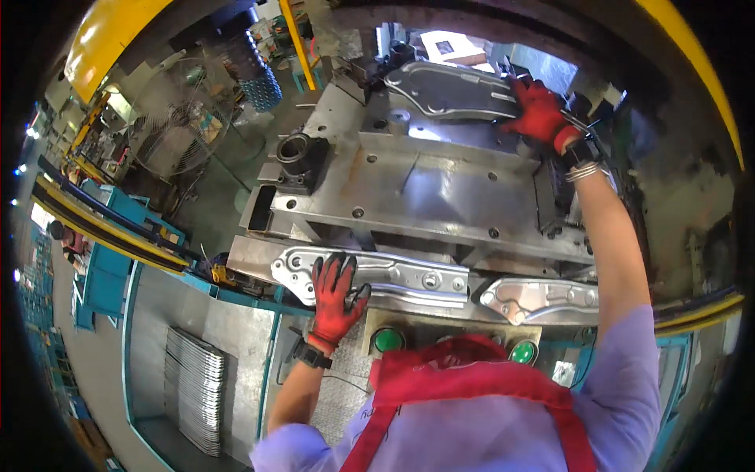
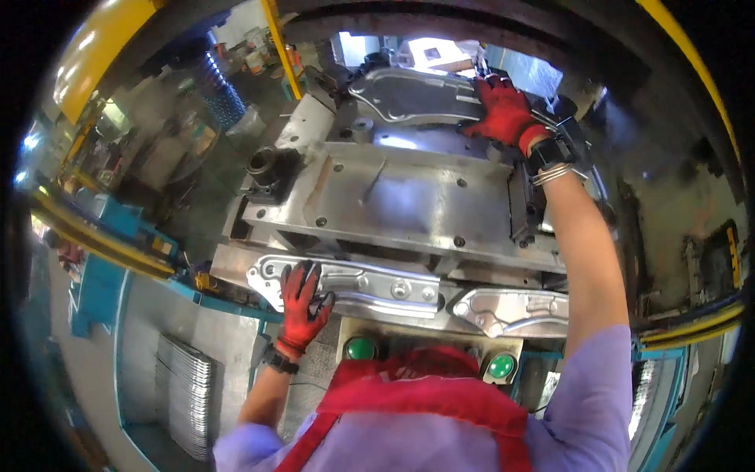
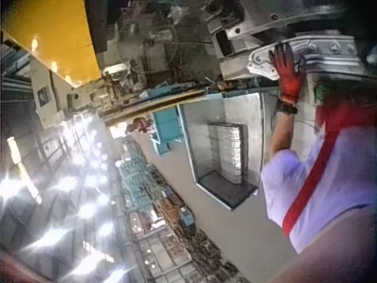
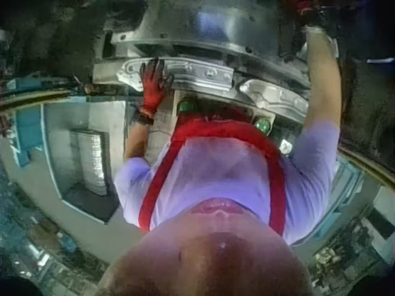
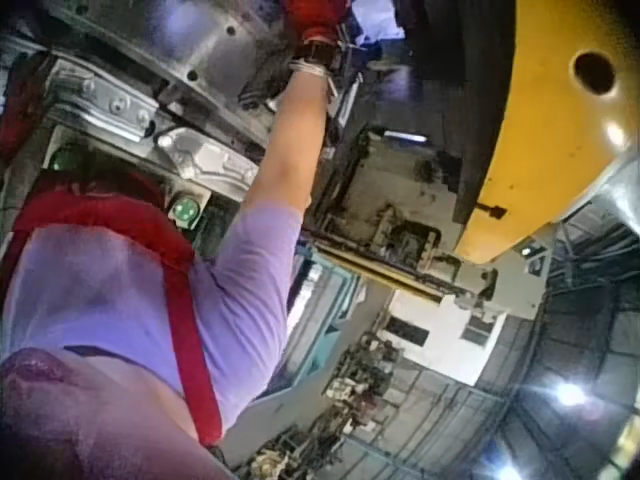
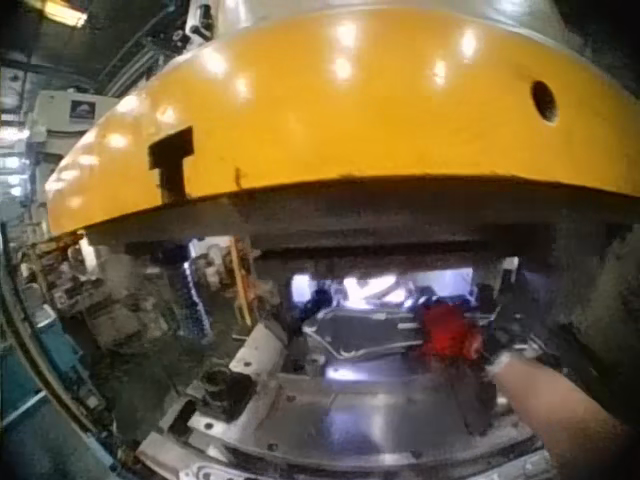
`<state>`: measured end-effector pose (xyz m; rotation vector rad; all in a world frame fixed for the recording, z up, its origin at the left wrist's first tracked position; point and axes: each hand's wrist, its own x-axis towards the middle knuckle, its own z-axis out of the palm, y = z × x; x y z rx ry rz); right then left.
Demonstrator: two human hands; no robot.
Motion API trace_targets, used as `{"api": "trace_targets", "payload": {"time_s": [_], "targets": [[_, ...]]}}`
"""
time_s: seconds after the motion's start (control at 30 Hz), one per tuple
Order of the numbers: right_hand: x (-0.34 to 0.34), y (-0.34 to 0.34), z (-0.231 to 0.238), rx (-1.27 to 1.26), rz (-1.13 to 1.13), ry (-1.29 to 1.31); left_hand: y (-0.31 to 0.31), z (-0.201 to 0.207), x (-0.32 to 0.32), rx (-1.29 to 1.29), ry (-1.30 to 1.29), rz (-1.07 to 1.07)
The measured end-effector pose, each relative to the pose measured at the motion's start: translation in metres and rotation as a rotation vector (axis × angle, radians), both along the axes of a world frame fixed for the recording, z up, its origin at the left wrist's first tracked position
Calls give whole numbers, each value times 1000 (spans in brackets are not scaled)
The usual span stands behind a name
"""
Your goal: Placing metal parts into a large industrial press machine, operating the press by pressing safety buttons, and then stacking the finished parts into a metal bin.
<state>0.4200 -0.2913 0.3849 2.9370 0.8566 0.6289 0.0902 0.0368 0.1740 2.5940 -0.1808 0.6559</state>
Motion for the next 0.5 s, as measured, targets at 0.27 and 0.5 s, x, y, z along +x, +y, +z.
{"api": "trace_targets", "payload": {"time_s": [0.27,0.5], "targets": [[106,-7,-42,-76,94,246,0,12,-5,-84,-52,48],[133,-16,-54,-168,155,302,-2,3,-7,-97,-55,121]]}}
